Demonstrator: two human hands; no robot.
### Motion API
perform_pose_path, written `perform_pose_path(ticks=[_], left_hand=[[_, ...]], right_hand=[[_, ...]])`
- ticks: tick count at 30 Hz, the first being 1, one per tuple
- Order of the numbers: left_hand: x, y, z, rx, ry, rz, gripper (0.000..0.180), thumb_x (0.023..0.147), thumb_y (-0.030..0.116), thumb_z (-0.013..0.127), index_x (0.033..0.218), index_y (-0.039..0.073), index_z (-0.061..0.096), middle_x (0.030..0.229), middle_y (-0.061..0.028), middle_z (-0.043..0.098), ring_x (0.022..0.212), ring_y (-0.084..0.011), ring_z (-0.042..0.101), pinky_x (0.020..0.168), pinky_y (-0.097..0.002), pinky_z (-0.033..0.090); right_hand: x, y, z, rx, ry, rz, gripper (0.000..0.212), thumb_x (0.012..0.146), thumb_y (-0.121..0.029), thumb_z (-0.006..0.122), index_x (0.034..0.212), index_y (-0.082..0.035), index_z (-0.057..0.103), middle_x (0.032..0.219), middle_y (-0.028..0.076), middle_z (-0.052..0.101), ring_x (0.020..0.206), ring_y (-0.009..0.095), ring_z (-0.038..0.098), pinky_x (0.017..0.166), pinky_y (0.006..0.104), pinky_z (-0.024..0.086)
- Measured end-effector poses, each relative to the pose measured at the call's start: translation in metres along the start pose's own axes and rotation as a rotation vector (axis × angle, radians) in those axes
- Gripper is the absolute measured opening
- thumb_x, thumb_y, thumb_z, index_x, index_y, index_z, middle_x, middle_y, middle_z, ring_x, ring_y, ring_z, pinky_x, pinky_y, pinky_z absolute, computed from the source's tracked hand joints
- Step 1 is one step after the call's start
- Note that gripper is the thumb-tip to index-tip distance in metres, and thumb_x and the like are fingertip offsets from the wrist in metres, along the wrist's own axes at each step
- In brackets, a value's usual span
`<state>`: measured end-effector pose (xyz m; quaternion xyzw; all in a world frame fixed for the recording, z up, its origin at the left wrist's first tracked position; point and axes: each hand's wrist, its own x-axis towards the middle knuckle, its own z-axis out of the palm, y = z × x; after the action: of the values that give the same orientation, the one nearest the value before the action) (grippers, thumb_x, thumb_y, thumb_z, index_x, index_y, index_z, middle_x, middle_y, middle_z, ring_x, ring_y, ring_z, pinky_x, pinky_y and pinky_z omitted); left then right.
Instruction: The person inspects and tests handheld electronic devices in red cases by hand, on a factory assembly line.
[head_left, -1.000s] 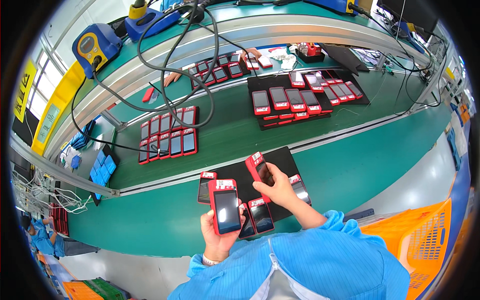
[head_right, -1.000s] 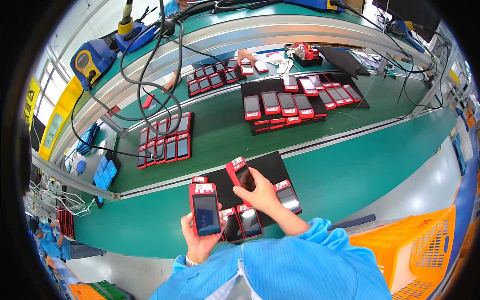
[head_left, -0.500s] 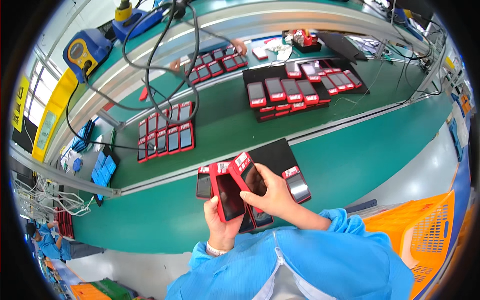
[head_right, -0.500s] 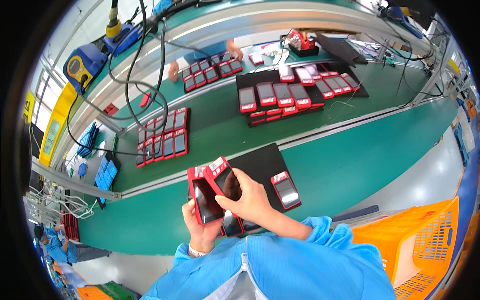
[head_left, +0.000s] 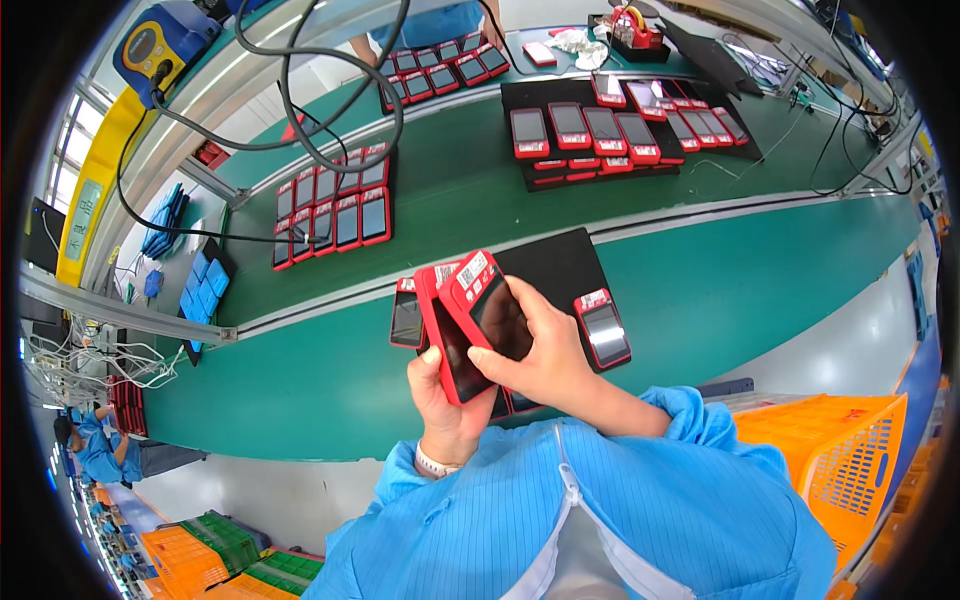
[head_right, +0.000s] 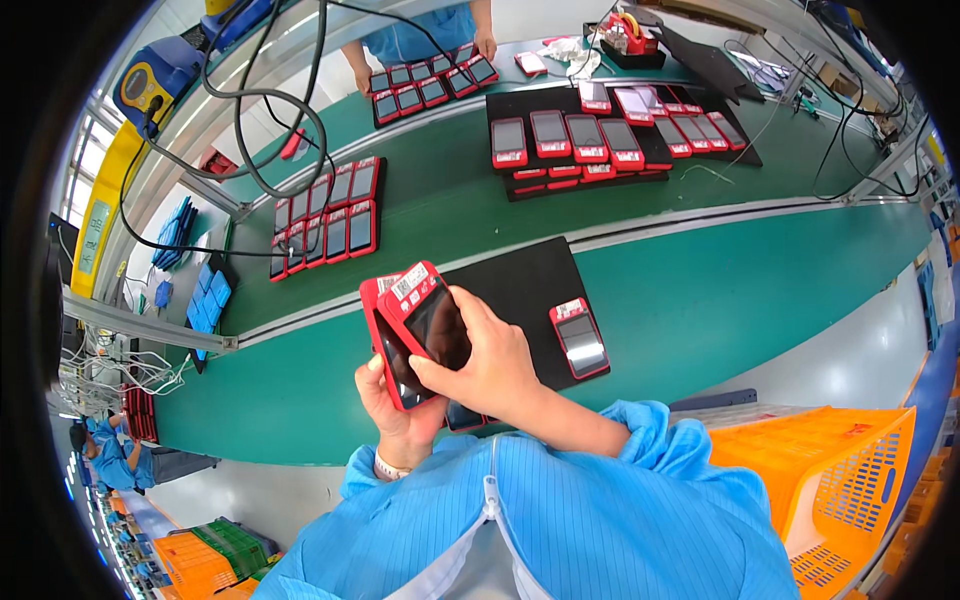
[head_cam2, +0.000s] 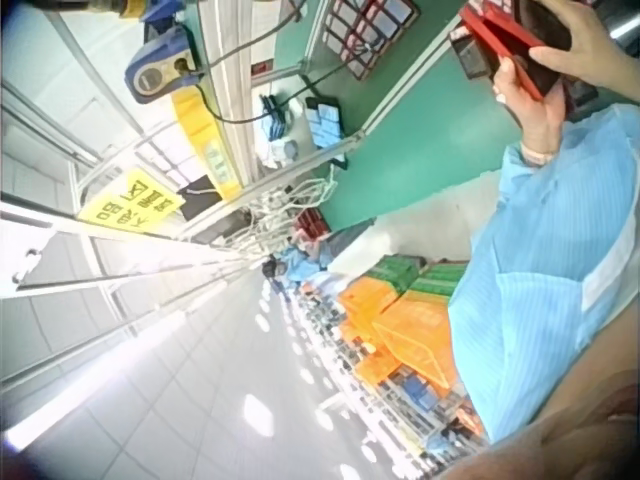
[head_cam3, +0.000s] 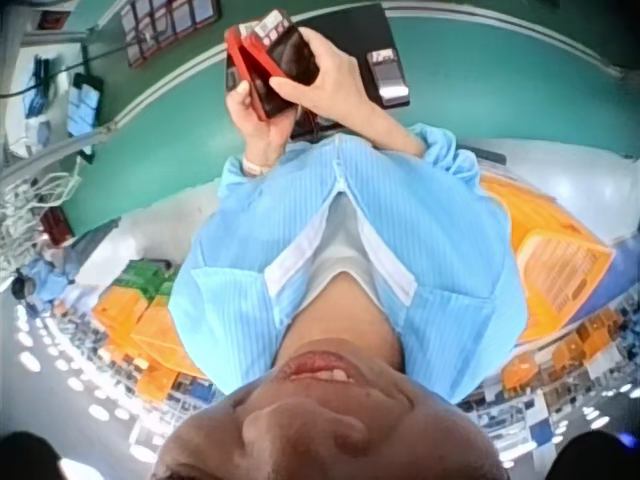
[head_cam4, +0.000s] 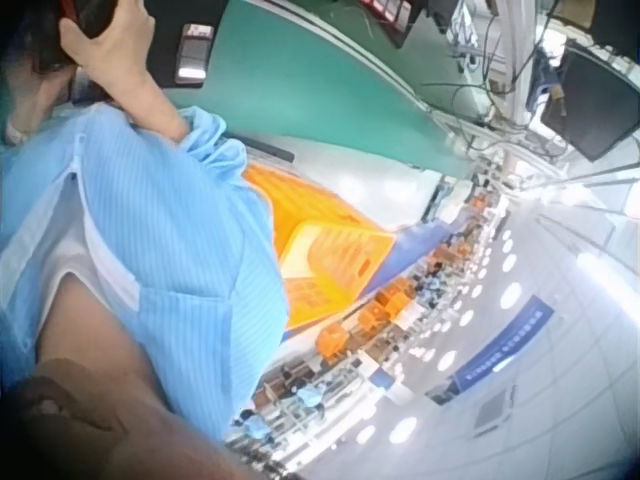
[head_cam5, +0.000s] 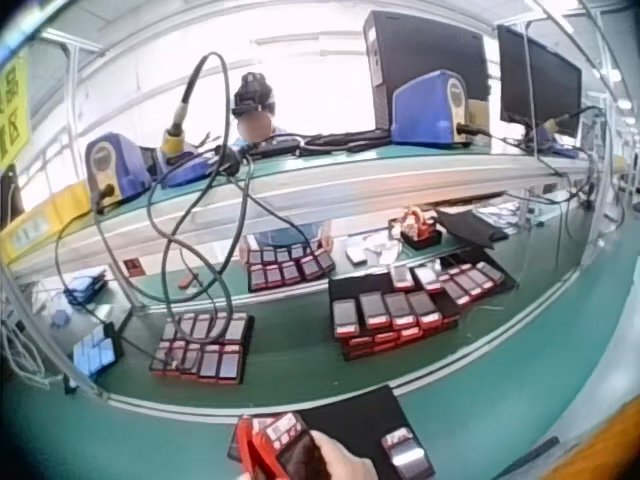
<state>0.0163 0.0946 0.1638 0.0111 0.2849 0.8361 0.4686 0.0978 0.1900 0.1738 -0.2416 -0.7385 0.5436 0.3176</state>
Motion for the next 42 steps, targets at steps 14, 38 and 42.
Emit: perform_pose_path(ticks=[14,38,42], left_hand=[[0.004,0.0,0.0,0.041,-0.058,0.033,0.053,0.076,0.035,0.052,0.119,0.006,0.045,0.115,-0.0124,0.052,0.106,-0.0269,0.05,0.092,-0.0416,0.04],[0.004,0.005,0.003,0.03,0.005,-0.004,0.046,0.075,0.038,0.05,0.111,0.01,0.052,0.106,-0.009,0.057,0.097,-0.0237,0.053,0.084,-0.0403,0.042],[0.004,0.005,0.002,-0.02,-0.017,-0.02,0.049,0.076,0.035,0.05,0.116,0.007,0.047,0.109,-0.0094,0.054,0.099,-0.0229,0.052,0.084,-0.0386,0.042]], right_hand=[[0.005,-0.002,0.004,0.049,0.002,0.063,0.065,0.063,-0.031,0.07,0.113,0.002,0.045,0.085,0.012,0.06,0.075,0.022,0.063,0.065,0.0314,0.051],[0.007,0.001,0.007,0.011,0.026,-0.027,0.064,0.062,-0.027,0.071,0.114,0.001,0.046,0.096,0.016,0.06,0.087,0.027,0.062,0.075,0.0341,0.049],[0.006,-0.001,0.007,-0.002,0.031,-0.024,0.064,0.062,-0.027,0.071,0.114,0.001,0.046,0.096,0.016,0.06,0.087,0.027,0.062,0.075,0.0342,0.049]])
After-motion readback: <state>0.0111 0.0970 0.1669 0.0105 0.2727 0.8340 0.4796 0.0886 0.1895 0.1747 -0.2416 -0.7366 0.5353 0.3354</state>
